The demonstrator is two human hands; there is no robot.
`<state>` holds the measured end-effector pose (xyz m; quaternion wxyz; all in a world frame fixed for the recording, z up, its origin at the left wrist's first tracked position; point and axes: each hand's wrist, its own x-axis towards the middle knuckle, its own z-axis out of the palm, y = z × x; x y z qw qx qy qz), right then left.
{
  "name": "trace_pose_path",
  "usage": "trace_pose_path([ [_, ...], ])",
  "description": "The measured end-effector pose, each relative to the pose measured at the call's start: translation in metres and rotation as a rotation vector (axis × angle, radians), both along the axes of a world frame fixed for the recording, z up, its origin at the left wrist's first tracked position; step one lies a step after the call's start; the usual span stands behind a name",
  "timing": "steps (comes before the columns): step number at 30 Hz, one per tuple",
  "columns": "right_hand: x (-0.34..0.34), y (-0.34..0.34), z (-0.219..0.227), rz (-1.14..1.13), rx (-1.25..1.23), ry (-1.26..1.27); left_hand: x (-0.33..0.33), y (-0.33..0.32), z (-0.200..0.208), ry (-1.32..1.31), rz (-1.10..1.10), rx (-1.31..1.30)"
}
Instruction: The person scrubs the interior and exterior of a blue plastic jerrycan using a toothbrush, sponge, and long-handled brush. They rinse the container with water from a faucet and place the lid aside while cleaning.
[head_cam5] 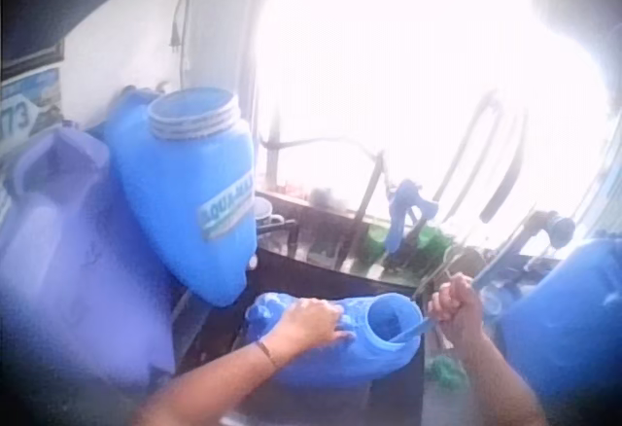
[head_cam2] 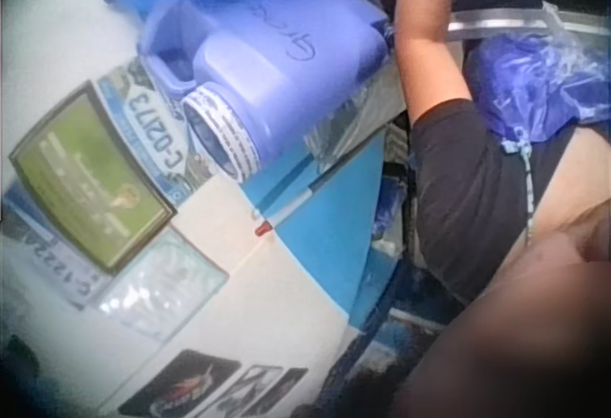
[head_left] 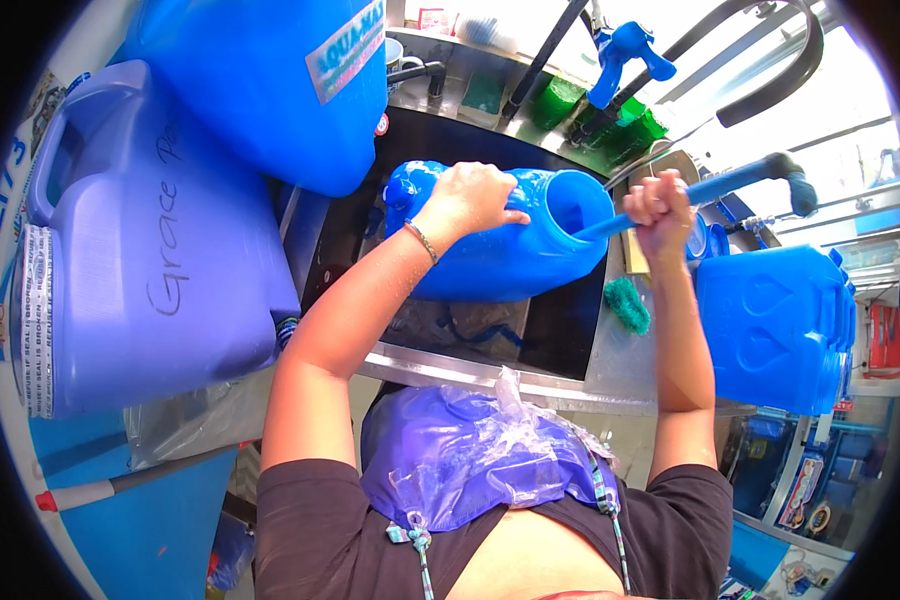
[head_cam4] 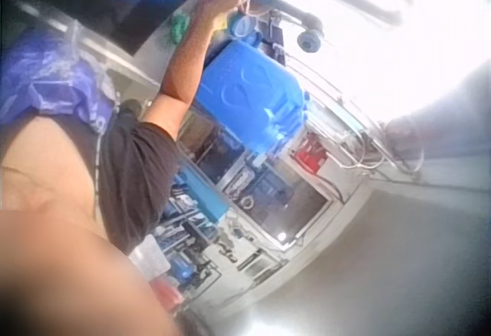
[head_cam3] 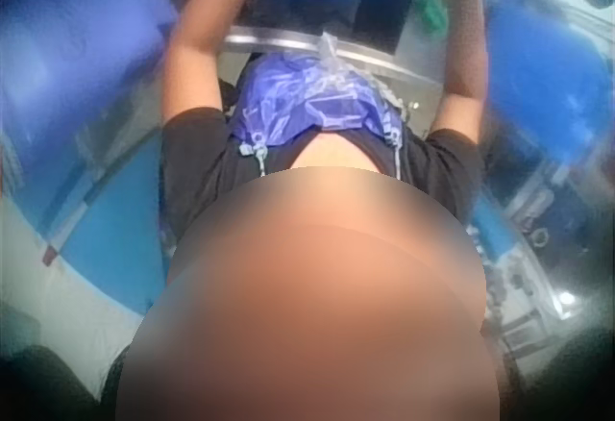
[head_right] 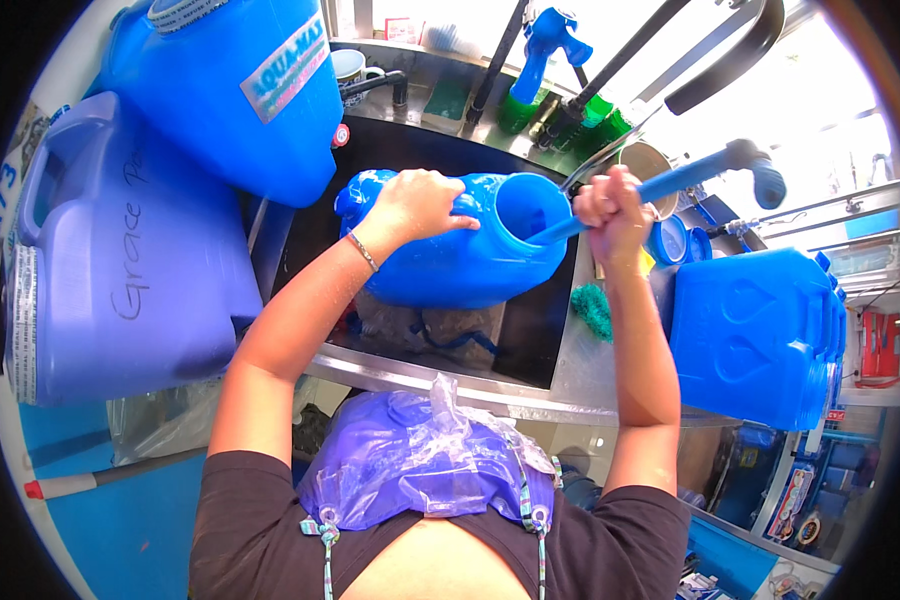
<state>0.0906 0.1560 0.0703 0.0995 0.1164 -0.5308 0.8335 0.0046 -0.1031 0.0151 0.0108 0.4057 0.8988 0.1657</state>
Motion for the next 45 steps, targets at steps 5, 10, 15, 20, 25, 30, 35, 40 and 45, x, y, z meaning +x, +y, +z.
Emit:
trace_pose_path([
  [5,0.047,0.032,0.104,-0.04,0.17,0.236,0.004,0.012,0.002,-0.018,0.01,-0.054],
  [10,0.12,0.053,0.199,0.045,0.36,0.447,-0.004,0.022,0.001,-0.017,0.054,-0.02],
  [15,0.184,0.063,0.23,-0.068,0.505,0.629,-0.011,0.036,-0.001,-0.014,0.135,0.005],
  [20,0.238,0.086,0.244,-0.169,0.516,0.689,-0.015,0.044,-0.002,-0.072,0.231,-0.028],
  [25,0.243,0.086,0.246,-0.493,0.564,0.879,-0.013,0.049,-0.001,-0.075,0.252,-0.019],
  [30,0.164,0.054,0.227,-0.027,0.185,0.661,0.002,0.065,-0.007,-0.051,0.248,0.034],
  [35,0.033,-0.051,0.146,0.26,-0.054,0.375,0.018,0.09,-0.024,-0.067,0.206,0.128],
  [40,-0.06,-0.178,0.072,-0.295,0.209,0.047,0.04,0.107,-0.027,0.146,0.088,0.16],
  [45,-0.083,-0.232,0.045,-0.006,0.373,-0.088,0.039,0.112,-0.016,-0.209,-0.137,-0.088],
])
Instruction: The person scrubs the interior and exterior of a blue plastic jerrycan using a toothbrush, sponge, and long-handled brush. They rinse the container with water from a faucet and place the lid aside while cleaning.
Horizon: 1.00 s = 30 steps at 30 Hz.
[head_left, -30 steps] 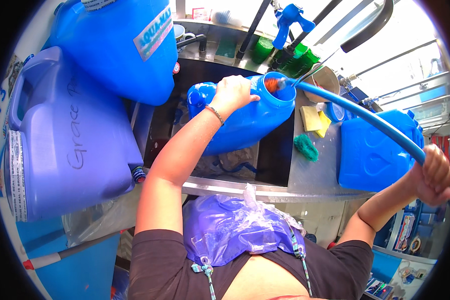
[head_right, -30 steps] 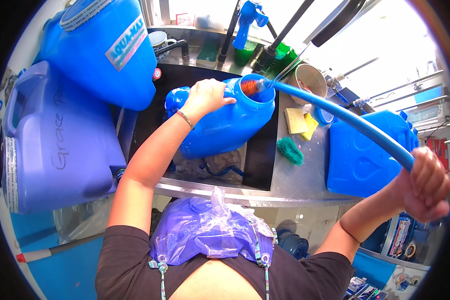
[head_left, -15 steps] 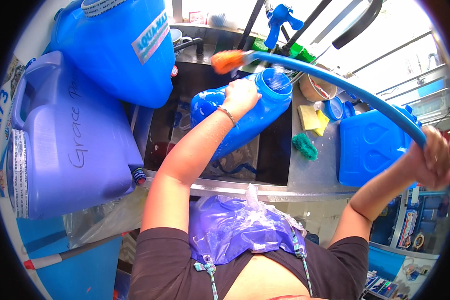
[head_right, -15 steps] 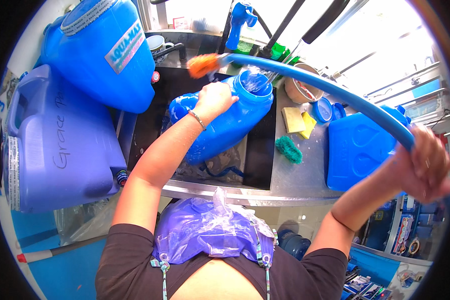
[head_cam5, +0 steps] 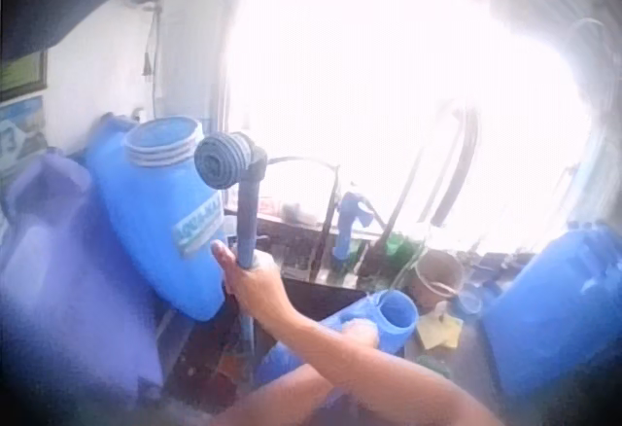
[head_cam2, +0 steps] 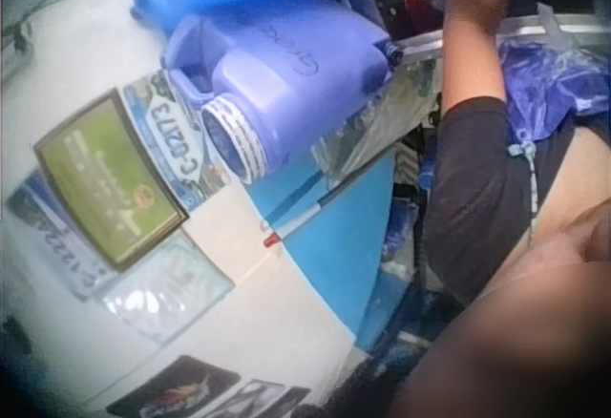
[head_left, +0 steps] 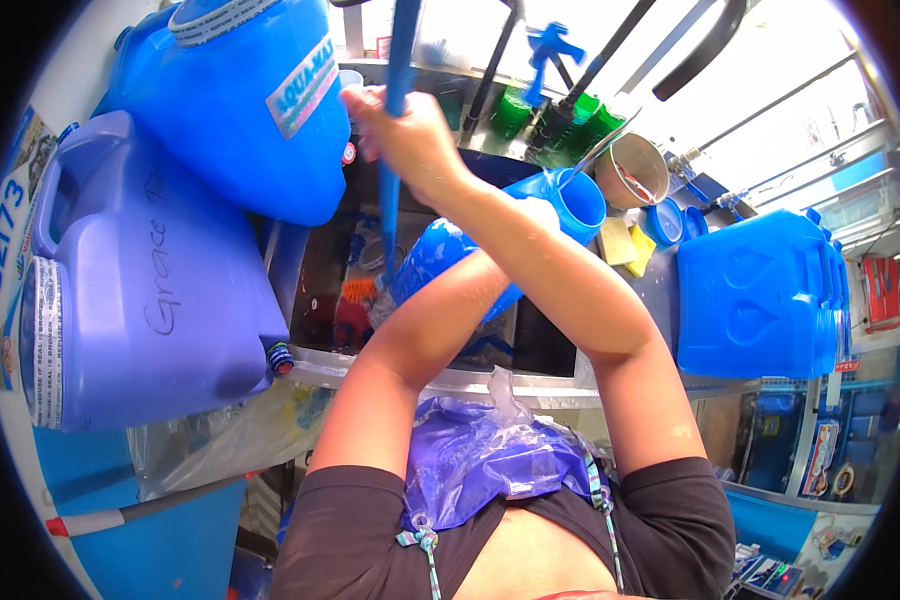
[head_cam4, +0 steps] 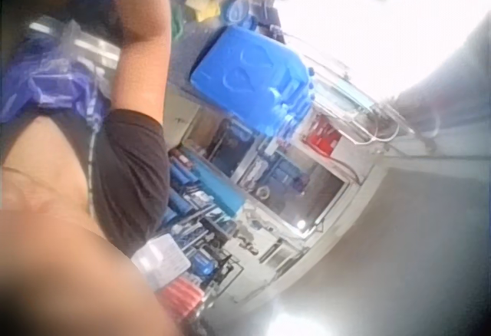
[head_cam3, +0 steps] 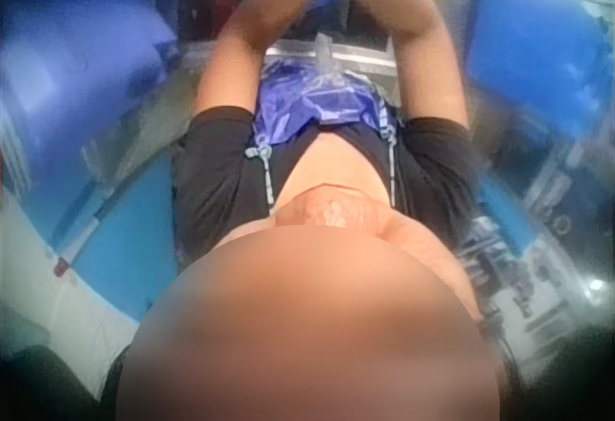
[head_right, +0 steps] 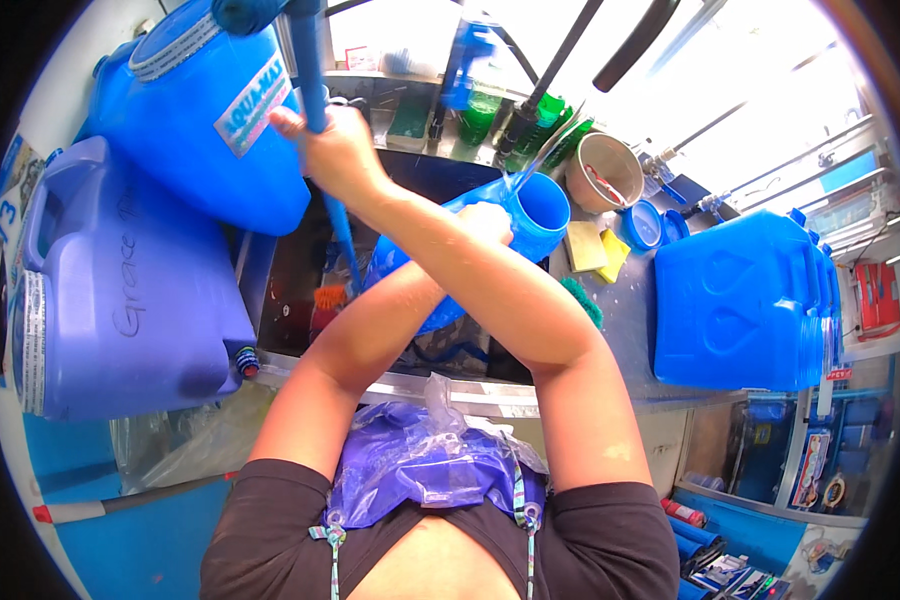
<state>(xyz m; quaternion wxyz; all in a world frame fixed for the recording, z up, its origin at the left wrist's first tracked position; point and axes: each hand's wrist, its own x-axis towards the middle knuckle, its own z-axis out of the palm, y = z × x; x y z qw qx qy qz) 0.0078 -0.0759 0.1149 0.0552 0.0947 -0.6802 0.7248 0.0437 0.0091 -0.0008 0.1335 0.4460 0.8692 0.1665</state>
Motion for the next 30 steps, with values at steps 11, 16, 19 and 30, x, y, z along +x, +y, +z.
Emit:
trace_pose_path([
  [11,-0.033,0.122,-0.065,0.308,0.77,-0.442,-0.016,0.001,-0.054,-1.457,0.245,0.756],
  [16,-0.019,0.21,-0.054,-0.001,0.222,-0.582,-0.012,-0.005,-0.041,-1.413,0.573,1.235],
  [19,-0.004,0.223,-0.041,0.136,-0.006,-0.602,-0.018,-0.003,-0.043,-1.363,0.614,1.349],
  [30,0.033,0.212,-0.045,-0.254,1.5,-0.484,-0.071,0.019,-0.086,-0.899,0.735,1.684],
])
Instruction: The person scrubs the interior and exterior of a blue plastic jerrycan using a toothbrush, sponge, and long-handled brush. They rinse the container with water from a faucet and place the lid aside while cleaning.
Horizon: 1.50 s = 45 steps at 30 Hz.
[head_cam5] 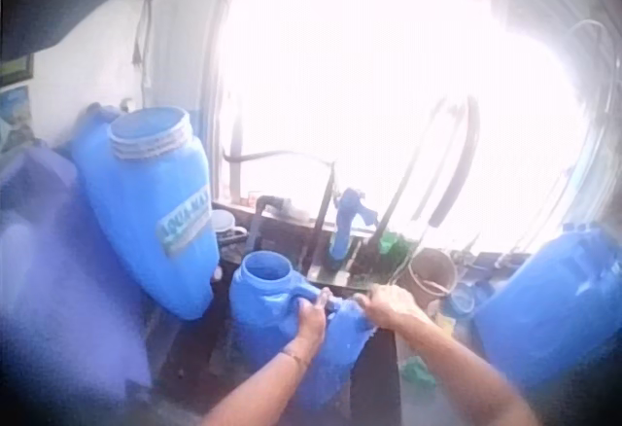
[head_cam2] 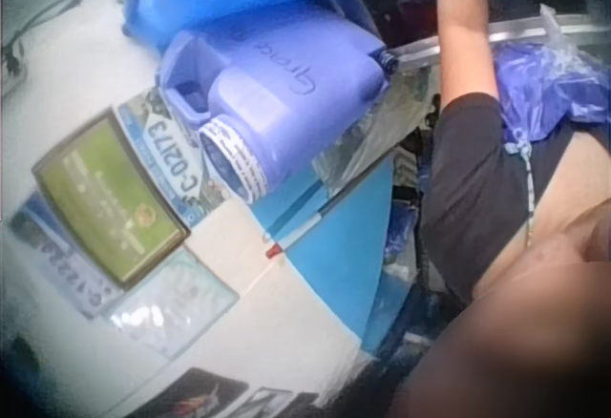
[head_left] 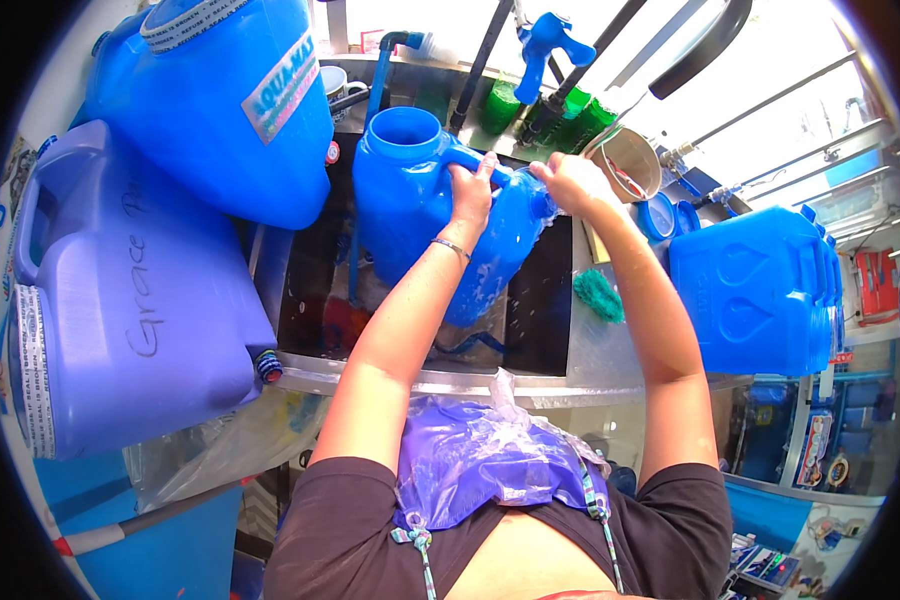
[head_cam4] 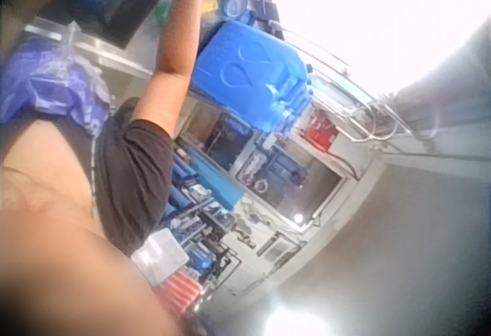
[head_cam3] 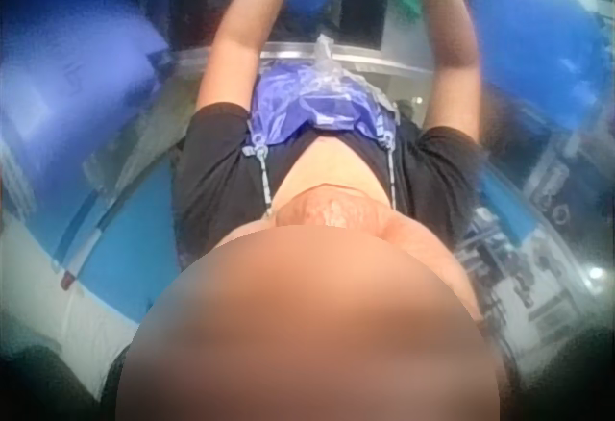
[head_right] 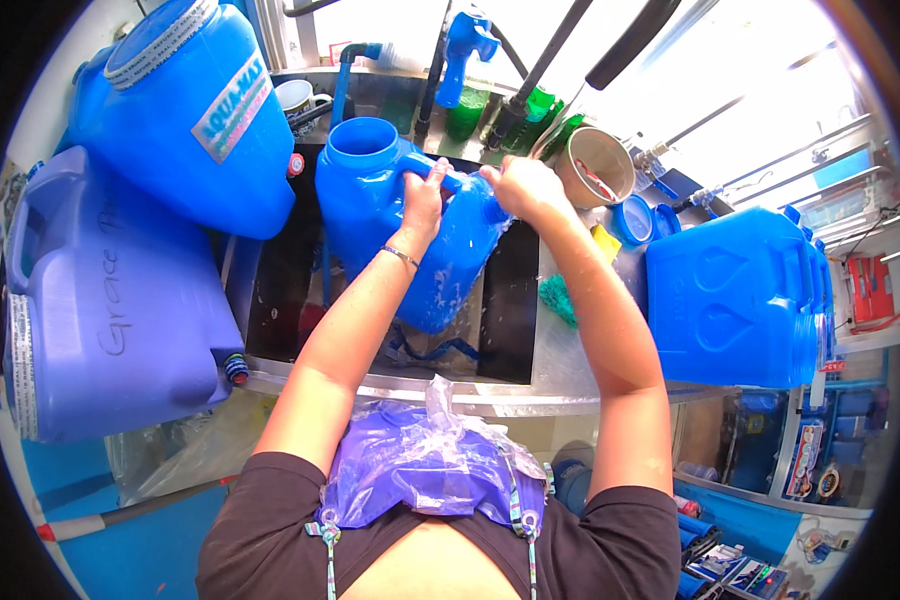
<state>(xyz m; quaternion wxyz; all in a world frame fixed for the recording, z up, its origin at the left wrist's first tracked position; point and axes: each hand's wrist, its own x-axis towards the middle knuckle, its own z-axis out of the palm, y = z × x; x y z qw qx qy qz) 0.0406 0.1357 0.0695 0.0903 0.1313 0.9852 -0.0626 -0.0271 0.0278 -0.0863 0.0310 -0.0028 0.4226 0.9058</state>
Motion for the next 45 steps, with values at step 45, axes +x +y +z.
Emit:
trace_pose_path([
  [45,-0.003,0.011,-0.065,0.235,-0.353,0.193,0.065,0.011,0.024,0.29,-0.003,-0.838],
])
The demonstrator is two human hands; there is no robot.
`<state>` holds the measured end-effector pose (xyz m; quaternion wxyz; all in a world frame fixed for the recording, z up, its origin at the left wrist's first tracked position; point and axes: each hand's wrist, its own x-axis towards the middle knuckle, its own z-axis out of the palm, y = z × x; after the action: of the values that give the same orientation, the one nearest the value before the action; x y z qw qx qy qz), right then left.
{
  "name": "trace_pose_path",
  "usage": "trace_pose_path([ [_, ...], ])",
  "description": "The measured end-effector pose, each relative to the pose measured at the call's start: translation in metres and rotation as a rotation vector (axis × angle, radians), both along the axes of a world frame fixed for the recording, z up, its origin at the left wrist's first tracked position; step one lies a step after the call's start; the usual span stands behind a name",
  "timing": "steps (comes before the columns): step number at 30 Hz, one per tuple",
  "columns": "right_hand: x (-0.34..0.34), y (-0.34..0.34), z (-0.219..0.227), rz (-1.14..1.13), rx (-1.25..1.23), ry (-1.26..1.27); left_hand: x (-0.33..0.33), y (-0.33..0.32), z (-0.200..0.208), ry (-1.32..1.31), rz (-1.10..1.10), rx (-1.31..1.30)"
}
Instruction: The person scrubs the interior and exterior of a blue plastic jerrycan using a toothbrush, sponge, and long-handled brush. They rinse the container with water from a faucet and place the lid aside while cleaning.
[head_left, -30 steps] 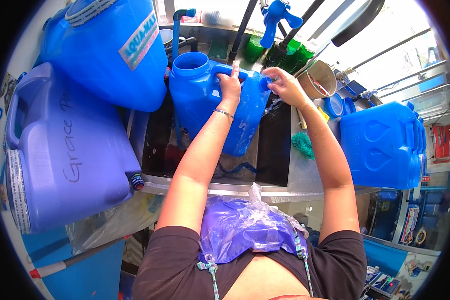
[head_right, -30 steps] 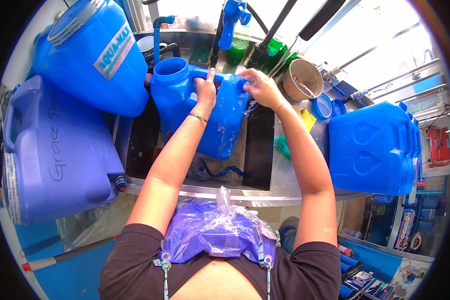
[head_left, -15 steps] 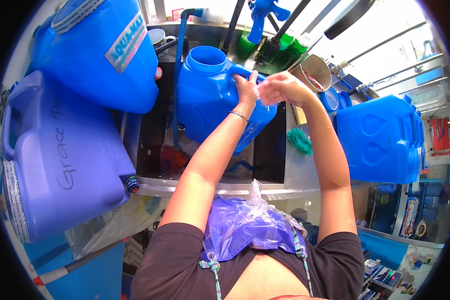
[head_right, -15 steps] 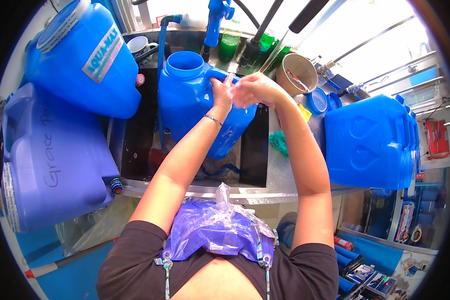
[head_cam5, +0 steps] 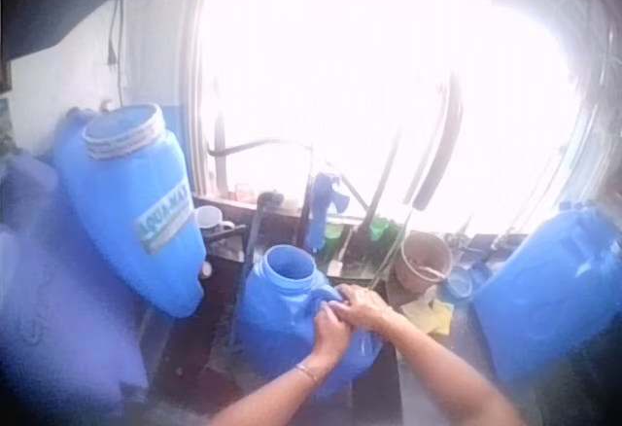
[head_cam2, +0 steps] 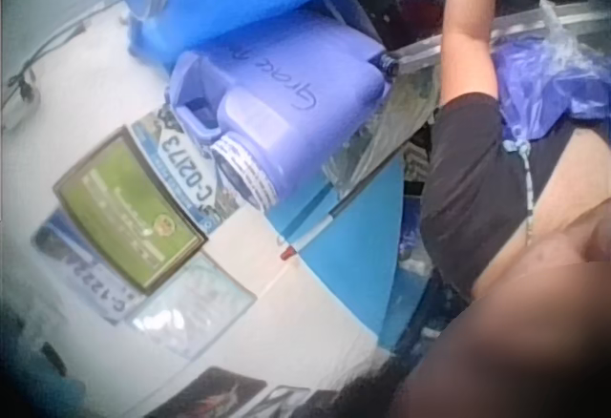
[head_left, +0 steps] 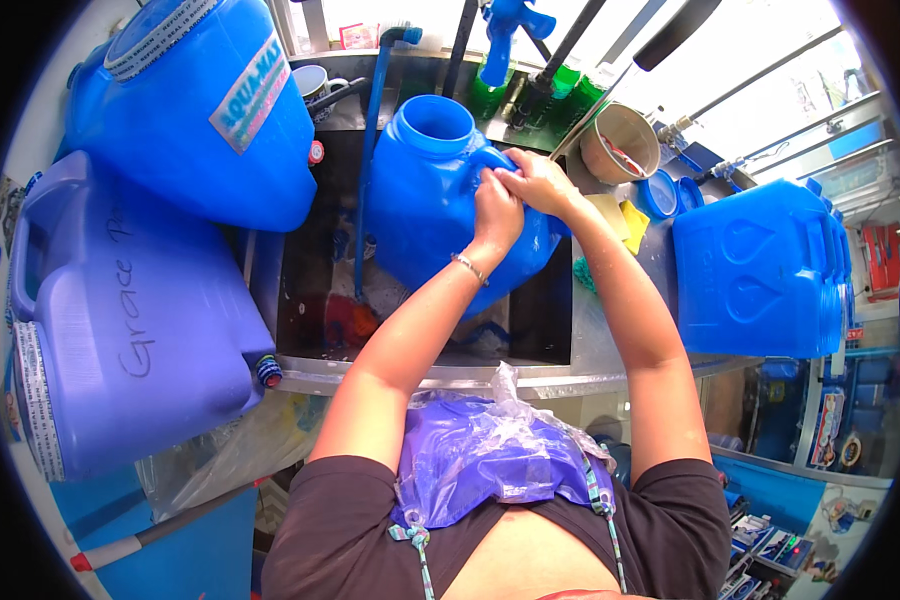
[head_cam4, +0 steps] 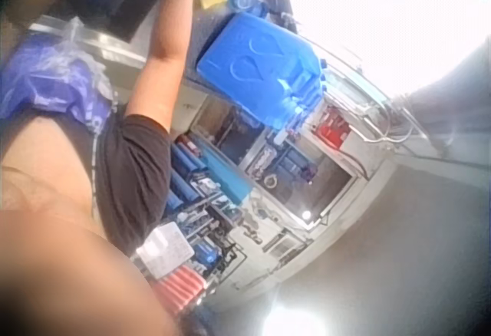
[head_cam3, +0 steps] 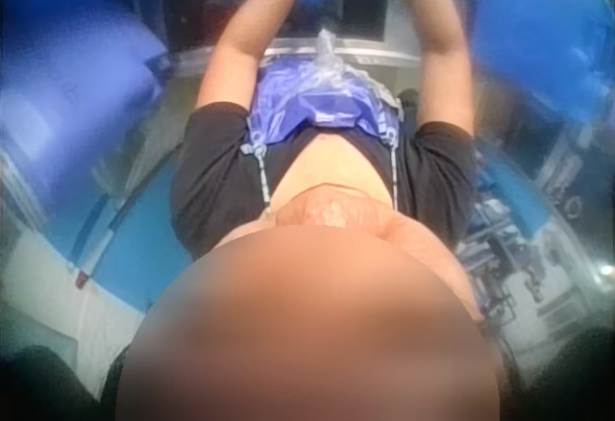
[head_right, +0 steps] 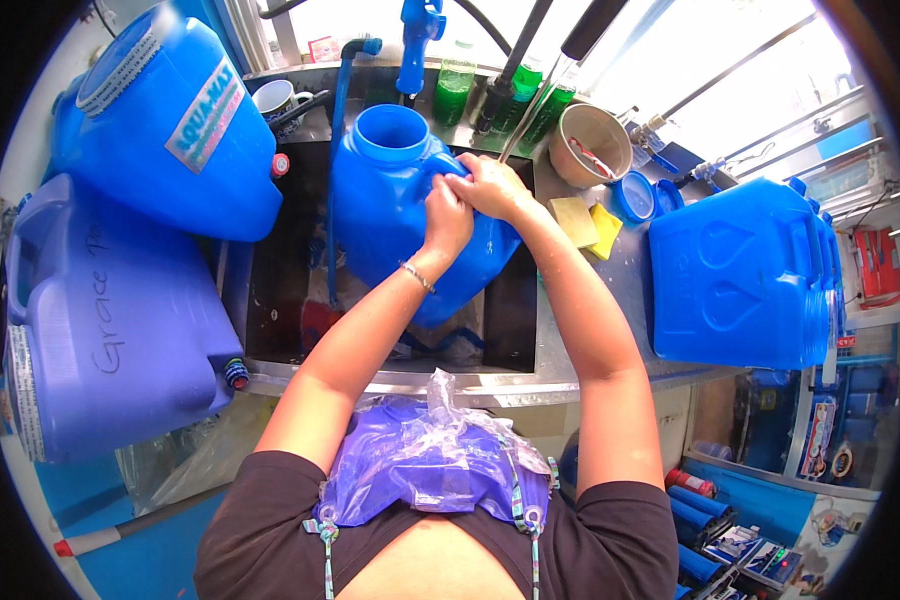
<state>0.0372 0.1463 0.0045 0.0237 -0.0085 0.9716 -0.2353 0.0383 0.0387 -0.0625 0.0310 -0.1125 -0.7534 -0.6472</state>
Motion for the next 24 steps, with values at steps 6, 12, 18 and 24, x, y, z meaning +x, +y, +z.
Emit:
trace_pose_path([
  [6,0.002,-0.003,-0.003,-0.214,-0.765,-0.387,0.041,-0.054,0.007,0.219,-0.219,-0.037],
  [12,0.015,0.001,-0.009,-0.361,-0.808,-0.451,0.086,-0.077,-0.001,0.445,-0.304,-0.276],
  [18,0.057,0.01,-0.039,-0.4,-0.296,-0.028,0.03,-0.083,-0.012,0.544,-0.404,-0.394],
  [24,0.094,0.012,-0.047,-0.407,-0.514,0.052,0.038,-0.059,-0.001,0.223,-0.193,-0.481],
])
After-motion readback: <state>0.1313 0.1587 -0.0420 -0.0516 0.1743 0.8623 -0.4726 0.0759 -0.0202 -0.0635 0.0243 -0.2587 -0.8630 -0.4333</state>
